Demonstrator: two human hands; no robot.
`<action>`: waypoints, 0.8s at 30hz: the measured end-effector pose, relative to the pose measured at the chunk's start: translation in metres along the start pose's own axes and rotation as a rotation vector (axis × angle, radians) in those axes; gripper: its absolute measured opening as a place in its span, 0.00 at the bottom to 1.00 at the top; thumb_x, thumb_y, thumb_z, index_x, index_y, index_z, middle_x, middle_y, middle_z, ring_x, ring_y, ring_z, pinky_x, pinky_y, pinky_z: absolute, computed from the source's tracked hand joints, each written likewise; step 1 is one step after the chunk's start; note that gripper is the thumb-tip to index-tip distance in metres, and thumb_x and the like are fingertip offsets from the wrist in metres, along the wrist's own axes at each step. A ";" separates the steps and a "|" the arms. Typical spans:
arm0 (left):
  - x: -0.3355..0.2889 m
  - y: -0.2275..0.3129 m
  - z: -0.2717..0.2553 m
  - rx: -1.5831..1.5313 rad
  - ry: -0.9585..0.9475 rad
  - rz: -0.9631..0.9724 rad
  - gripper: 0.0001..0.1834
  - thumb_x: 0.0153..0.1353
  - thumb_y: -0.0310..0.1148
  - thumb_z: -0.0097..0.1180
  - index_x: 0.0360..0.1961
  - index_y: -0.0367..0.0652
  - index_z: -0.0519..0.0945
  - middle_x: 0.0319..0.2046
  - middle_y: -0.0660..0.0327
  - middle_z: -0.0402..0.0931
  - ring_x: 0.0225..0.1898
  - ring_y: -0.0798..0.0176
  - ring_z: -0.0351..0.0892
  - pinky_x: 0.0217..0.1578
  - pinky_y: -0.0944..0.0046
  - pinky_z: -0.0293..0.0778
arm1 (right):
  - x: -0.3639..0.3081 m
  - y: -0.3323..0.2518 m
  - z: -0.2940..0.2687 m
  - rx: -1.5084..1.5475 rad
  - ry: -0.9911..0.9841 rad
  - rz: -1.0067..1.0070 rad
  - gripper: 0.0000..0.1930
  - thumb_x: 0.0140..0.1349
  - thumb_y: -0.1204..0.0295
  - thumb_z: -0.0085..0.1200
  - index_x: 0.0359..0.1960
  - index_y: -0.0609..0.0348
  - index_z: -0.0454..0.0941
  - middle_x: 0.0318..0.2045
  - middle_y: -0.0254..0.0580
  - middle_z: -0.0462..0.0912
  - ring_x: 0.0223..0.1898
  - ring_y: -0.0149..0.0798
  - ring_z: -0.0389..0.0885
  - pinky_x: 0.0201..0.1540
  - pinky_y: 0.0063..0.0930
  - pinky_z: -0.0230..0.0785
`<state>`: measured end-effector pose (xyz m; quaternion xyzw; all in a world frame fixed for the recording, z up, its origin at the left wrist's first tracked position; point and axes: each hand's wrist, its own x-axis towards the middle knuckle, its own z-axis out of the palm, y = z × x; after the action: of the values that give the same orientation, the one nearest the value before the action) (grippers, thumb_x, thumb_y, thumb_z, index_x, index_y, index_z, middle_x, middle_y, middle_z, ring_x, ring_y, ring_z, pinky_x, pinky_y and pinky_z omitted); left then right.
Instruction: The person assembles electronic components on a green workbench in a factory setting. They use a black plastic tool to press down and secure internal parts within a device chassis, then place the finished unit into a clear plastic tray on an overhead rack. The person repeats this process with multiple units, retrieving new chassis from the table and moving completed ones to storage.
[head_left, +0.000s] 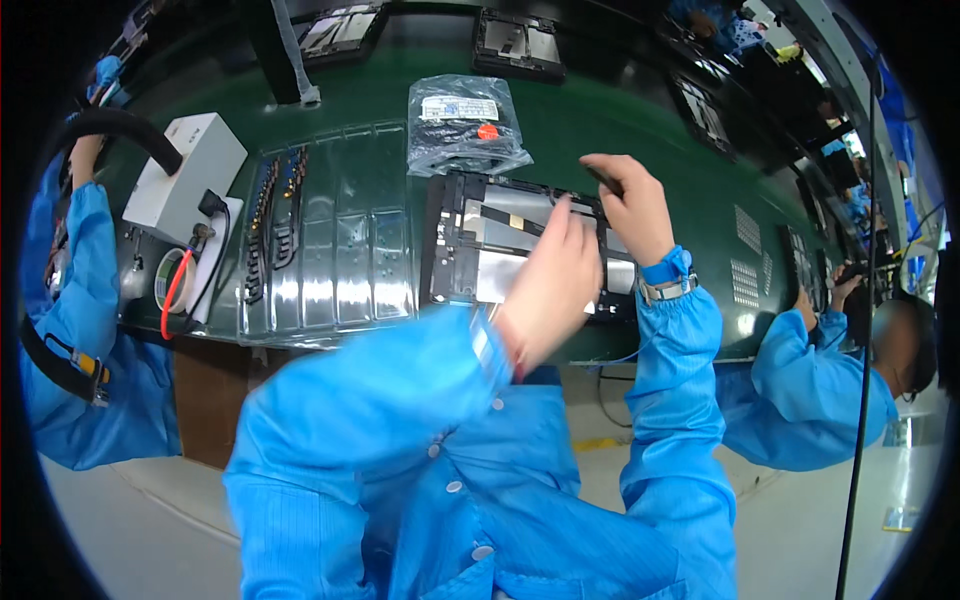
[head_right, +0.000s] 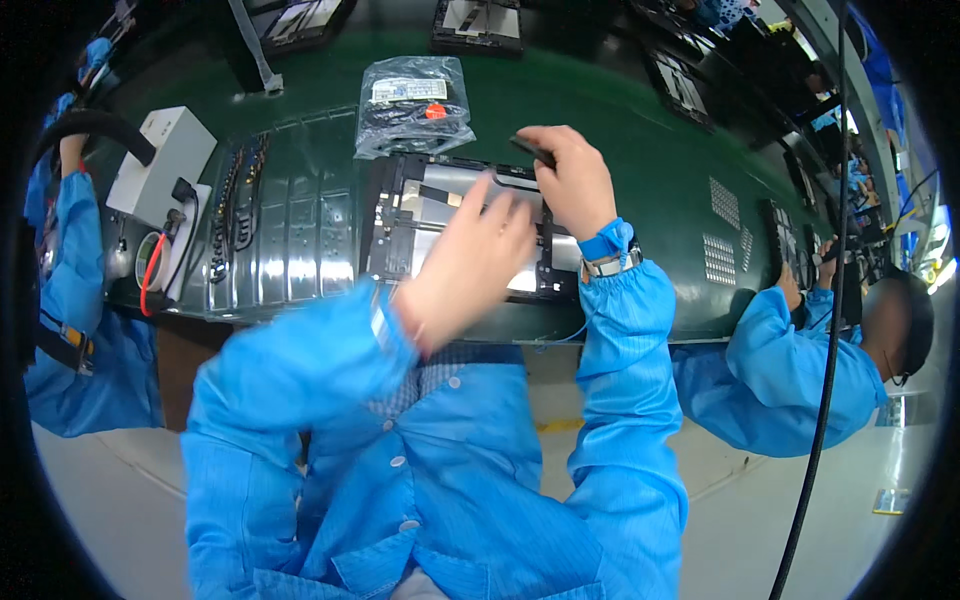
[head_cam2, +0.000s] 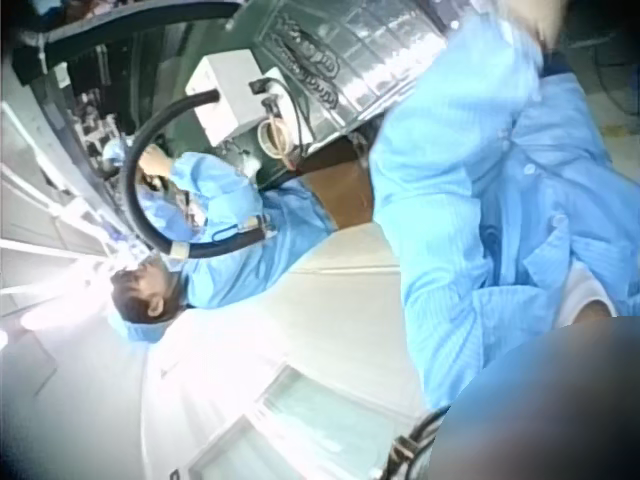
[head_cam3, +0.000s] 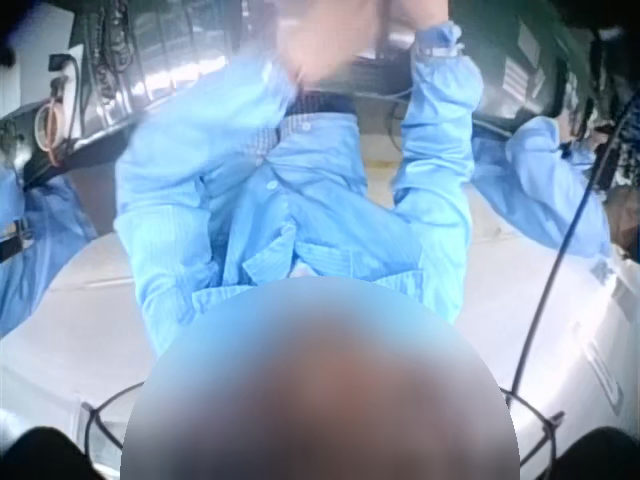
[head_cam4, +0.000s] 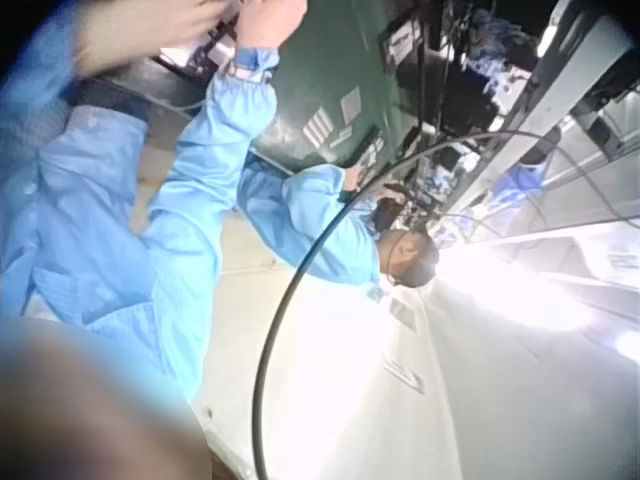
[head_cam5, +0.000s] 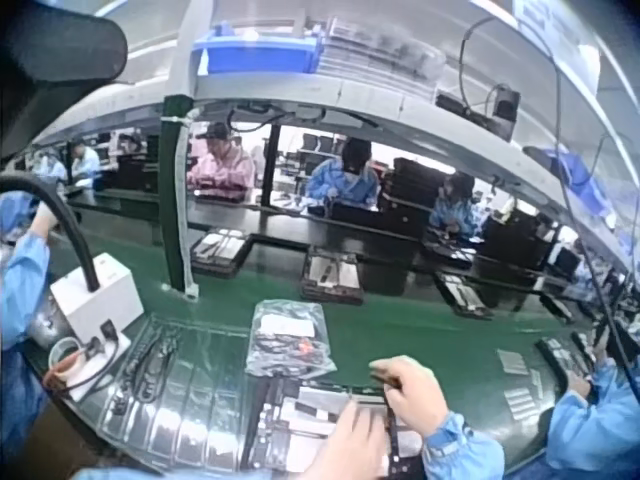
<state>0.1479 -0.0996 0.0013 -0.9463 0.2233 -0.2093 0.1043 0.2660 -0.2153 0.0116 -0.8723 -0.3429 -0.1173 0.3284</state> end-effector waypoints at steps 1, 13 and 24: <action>-0.019 0.013 -0.009 -0.240 0.156 -0.067 0.16 0.50 0.32 0.47 0.42 0.43 0.75 0.41 0.58 0.73 0.47 0.57 0.70 0.56 0.45 0.55 | 0.002 0.002 0.002 -0.046 -0.063 -0.042 0.16 0.46 0.81 0.46 0.38 0.56 0.78 0.37 0.44 0.77 0.37 0.47 0.77 0.41 0.33 0.70; -0.116 0.030 0.016 -3.129 0.155 -1.069 0.21 0.58 0.28 0.42 0.54 0.34 0.63 0.60 0.51 0.56 0.62 0.55 0.55 0.59 0.57 0.55 | -0.011 -0.005 0.021 -0.242 -0.269 -0.110 0.16 0.47 0.78 0.48 0.39 0.51 0.79 0.38 0.35 0.76 0.35 0.43 0.78 0.38 0.34 0.71; -0.064 0.051 -0.005 -2.478 0.432 -1.171 0.13 0.60 0.24 0.48 0.47 0.36 0.69 0.44 0.58 0.71 0.46 0.63 0.71 0.49 0.62 0.68 | -0.025 -0.031 0.001 -0.218 -0.425 -0.085 0.20 0.44 0.81 0.50 0.44 0.59 0.75 0.44 0.41 0.75 0.40 0.49 0.75 0.43 0.34 0.69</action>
<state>0.0746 -0.1152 -0.0318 -0.3249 -0.1522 -0.0303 -0.9329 0.2268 -0.2104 0.0157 -0.8924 -0.4260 0.0188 0.1477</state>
